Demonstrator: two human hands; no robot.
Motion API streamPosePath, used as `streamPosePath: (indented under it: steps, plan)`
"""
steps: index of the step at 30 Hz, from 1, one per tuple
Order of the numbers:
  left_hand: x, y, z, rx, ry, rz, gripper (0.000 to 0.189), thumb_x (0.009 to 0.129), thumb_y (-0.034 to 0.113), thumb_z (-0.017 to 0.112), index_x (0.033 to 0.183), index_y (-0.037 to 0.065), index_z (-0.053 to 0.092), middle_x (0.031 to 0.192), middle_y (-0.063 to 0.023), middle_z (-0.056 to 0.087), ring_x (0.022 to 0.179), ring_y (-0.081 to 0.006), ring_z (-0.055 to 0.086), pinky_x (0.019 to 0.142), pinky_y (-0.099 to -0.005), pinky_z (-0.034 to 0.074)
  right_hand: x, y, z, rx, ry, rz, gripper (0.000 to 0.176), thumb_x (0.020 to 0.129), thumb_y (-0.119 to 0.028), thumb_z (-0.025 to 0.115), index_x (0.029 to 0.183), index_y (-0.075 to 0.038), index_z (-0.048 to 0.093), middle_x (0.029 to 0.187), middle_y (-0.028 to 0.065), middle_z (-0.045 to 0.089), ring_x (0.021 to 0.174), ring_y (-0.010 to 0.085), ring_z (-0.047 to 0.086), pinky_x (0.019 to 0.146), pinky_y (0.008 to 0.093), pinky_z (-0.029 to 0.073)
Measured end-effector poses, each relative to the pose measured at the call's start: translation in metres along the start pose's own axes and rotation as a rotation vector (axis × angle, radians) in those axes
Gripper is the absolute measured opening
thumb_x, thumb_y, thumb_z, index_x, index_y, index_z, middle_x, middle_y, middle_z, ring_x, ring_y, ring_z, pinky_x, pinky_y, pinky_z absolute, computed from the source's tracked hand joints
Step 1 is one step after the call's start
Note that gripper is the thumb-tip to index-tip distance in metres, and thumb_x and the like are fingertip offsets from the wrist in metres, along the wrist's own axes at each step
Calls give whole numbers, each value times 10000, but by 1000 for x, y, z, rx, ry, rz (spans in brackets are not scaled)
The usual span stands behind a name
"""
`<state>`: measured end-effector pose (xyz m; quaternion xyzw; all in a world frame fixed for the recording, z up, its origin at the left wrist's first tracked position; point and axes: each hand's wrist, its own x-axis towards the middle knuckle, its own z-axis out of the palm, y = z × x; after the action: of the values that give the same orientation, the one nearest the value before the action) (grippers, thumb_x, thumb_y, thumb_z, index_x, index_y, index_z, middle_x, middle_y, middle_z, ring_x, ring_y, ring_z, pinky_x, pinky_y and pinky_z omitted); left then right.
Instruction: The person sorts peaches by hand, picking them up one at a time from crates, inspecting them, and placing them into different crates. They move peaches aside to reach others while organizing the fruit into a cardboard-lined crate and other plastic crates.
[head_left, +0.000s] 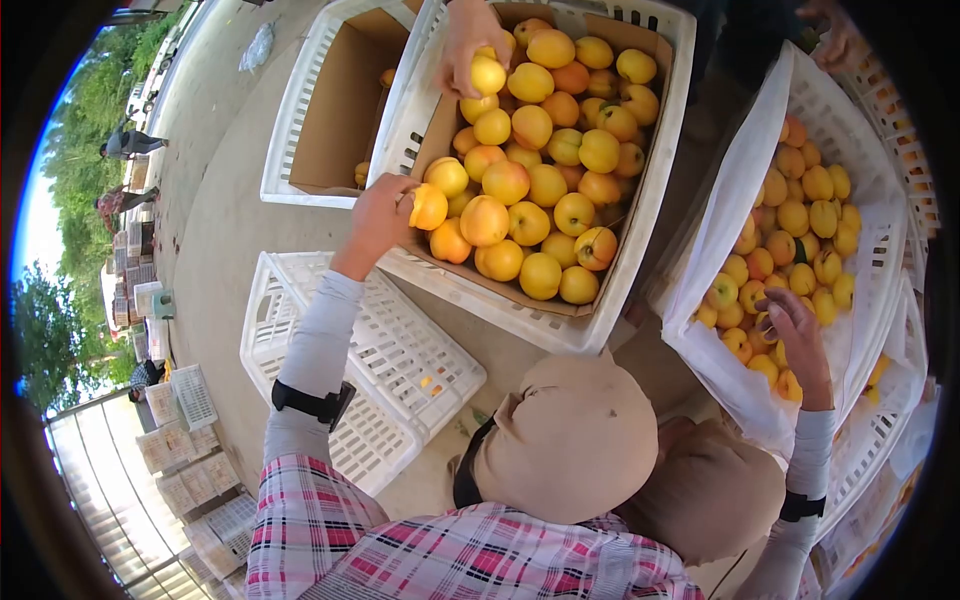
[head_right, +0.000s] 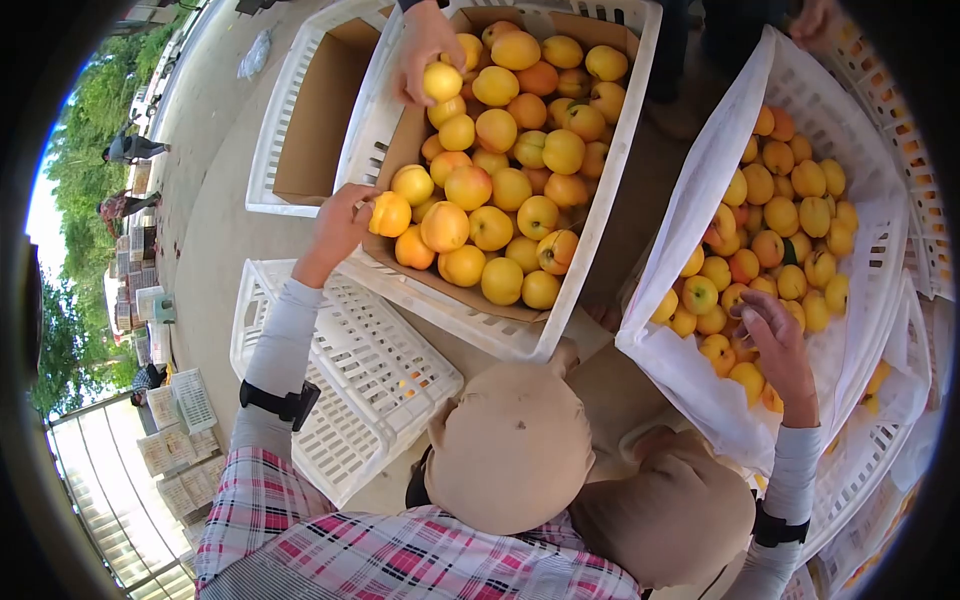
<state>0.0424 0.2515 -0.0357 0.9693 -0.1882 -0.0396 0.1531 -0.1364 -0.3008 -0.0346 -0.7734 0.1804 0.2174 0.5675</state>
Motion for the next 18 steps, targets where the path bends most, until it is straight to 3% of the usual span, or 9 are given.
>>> streamPosePath:
  steps: [2,6,9,11,12,14,18]
  plan:
    - [-3,1,-2,-28,21,-64,228,829,92,570,1044,15,585,979,-160,613,904,-346,603,763,-435,490,-2,-2,1,-2,-5,11,376,925,-201,509,1222,28,495,1049,86,614,808,108,562,706,239,459]
    - [-2,22,-8,53,35,-43,311,807,108,612,1110,50,570,1031,-132,608,953,-329,593,781,-413,488,0,-4,7,3,-20,0,369,923,-198,517,1217,25,493,1054,85,613,813,102,563,716,239,462]
    - [-7,38,3,244,-80,-47,411,739,114,685,1128,74,558,1057,-114,591,938,-318,593,766,-397,493,-1,0,7,9,-43,10,374,924,-197,522,1225,21,486,1060,85,611,820,100,561,729,236,462]
    - [-6,39,12,542,-158,59,505,655,120,746,1124,84,560,1068,-105,570,890,-306,590,754,-388,499,0,0,7,3,-43,25,375,925,-199,522,1228,20,484,1067,86,609,826,100,559,735,237,462]
    - [-3,40,11,540,-154,62,505,655,120,746,1124,84,560,1068,-105,570,890,-306,590,754,-388,499,0,0,6,0,-40,43,376,927,-200,522,1230,18,481,1074,86,607,832,99,557,742,239,463]
    - [6,42,9,618,-325,-5,668,608,152,789,1209,89,505,1104,-105,551,941,-286,575,796,-377,497,-1,1,6,6,-41,39,376,927,-201,522,1230,18,481,1080,90,605,854,104,559,752,243,466]
    - [5,37,0,354,-258,22,682,607,131,775,1216,72,474,1130,-134,547,984,-323,568,824,-400,488,-7,-5,4,-28,-26,40,378,929,-207,521,1226,24,479,1093,106,599,939,128,569,788,256,472]
